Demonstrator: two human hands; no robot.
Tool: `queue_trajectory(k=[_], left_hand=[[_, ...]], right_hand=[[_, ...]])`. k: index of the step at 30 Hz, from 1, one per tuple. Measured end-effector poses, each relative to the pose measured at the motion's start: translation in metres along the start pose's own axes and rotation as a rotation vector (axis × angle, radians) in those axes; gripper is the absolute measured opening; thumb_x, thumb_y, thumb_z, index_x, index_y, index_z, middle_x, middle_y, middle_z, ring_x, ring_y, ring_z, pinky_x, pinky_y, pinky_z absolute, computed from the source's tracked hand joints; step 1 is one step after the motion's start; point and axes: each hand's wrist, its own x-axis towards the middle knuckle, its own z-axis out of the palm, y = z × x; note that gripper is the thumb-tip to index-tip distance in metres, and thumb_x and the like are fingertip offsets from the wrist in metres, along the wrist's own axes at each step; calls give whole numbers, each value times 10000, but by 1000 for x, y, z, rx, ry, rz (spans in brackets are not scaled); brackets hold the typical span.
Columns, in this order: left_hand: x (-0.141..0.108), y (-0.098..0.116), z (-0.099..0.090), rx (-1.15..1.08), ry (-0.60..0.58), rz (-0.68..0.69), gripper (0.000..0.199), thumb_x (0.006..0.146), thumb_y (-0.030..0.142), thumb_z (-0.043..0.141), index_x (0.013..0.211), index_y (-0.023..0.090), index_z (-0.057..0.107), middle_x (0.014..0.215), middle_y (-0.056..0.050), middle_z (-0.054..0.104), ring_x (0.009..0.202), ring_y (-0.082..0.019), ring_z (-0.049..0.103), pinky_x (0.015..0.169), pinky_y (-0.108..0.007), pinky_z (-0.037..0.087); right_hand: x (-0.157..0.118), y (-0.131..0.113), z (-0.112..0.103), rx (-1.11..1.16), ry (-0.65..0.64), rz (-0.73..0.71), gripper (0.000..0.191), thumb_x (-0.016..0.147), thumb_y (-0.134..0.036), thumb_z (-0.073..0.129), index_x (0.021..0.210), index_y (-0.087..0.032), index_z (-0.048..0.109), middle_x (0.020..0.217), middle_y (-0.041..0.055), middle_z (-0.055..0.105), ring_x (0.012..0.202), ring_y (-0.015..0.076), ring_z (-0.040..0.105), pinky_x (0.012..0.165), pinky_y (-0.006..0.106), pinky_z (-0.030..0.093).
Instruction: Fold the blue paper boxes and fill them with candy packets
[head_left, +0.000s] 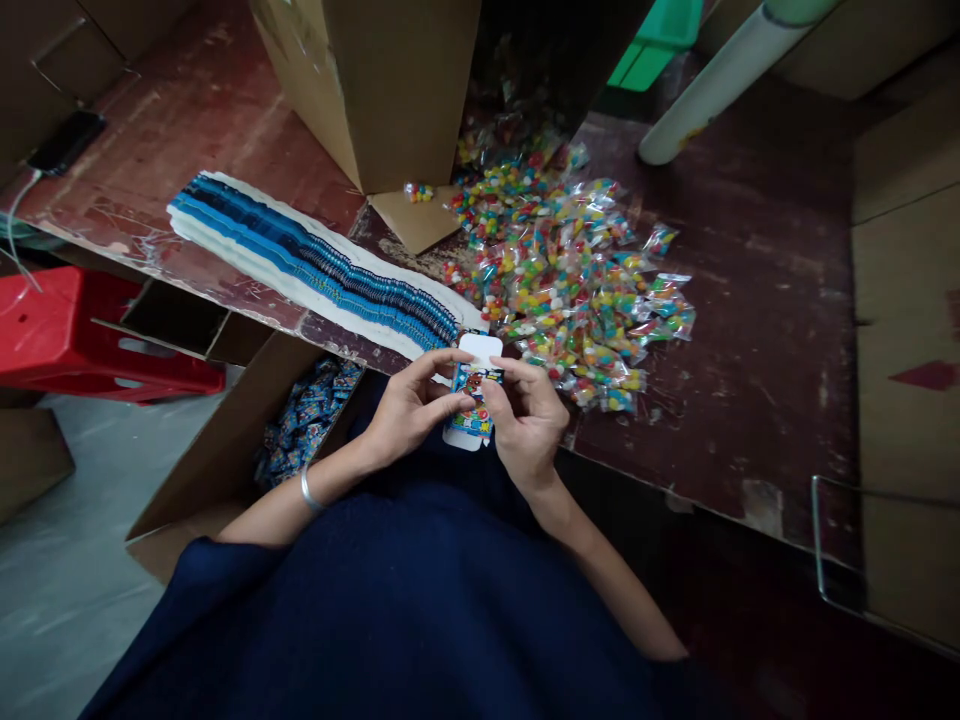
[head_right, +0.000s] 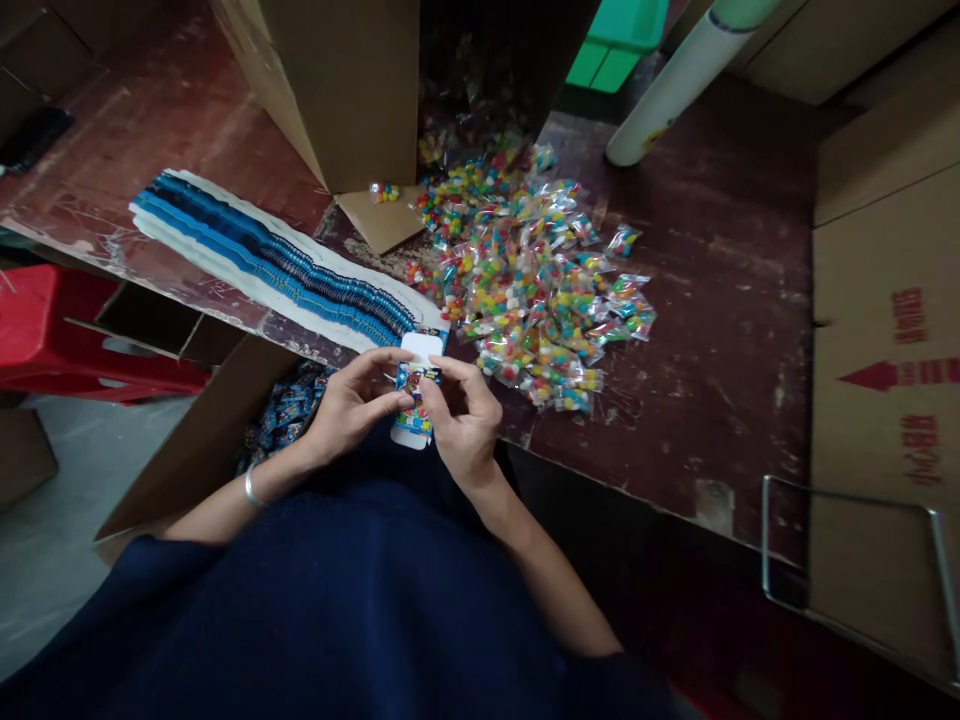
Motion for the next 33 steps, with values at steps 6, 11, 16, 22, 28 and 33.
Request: queue_trajectory(k=[6,11,16,22,28,33], left_hand=[[1,1,-2,-39,-128,-58,488,733,372,920,1058,189,605,1009,-20,619,752,-107,627,670,-217,569],[-1,1,0,-98,-63,-26,488,766,330,893,1047,219,510,1015,9,557,741,-77,622,667,-193,566],[-4,-2,-6,41,-37,21,424,812,268,838,1103,221,533,1053,-11,572,828,-112,660,739,-230,603],[-7,0,-14,139,-128,70,475,866,233,787,1286,237,565,1091,-49,662,913,-158,697,809,-258,616],[-7,5,-14,166,-169,53,536,886,227,758,1401,238,609,1155,-77,687,907,-166,694,808,-268,617],[-8,3,-12,107,-127,37,510,863,259,790,1356,222,661,1159,-80,705,995,-189,680,854,-281,611]], right_hand=[[5,6,-2,39,-26,-119,150,944,-287,714,816,-235,655,1019,44,746,924,201,715,813,347,564],[10,-3,1,325,-41,59,204,888,-334,808,997,-259,653,924,8,769,838,181,747,770,314,596],[24,-12,-7,281,-224,212,262,834,-430,845,813,-220,690,853,13,746,779,162,706,715,284,586],[38,-9,-15,212,-297,307,308,753,-461,884,726,-204,715,730,7,717,638,151,636,545,269,524],[39,-5,-11,214,-298,310,300,765,-443,867,710,-203,694,715,2,700,625,147,621,532,265,504],[34,-11,-12,162,-303,170,263,872,-372,780,702,-208,666,803,15,724,712,156,665,643,287,542]])
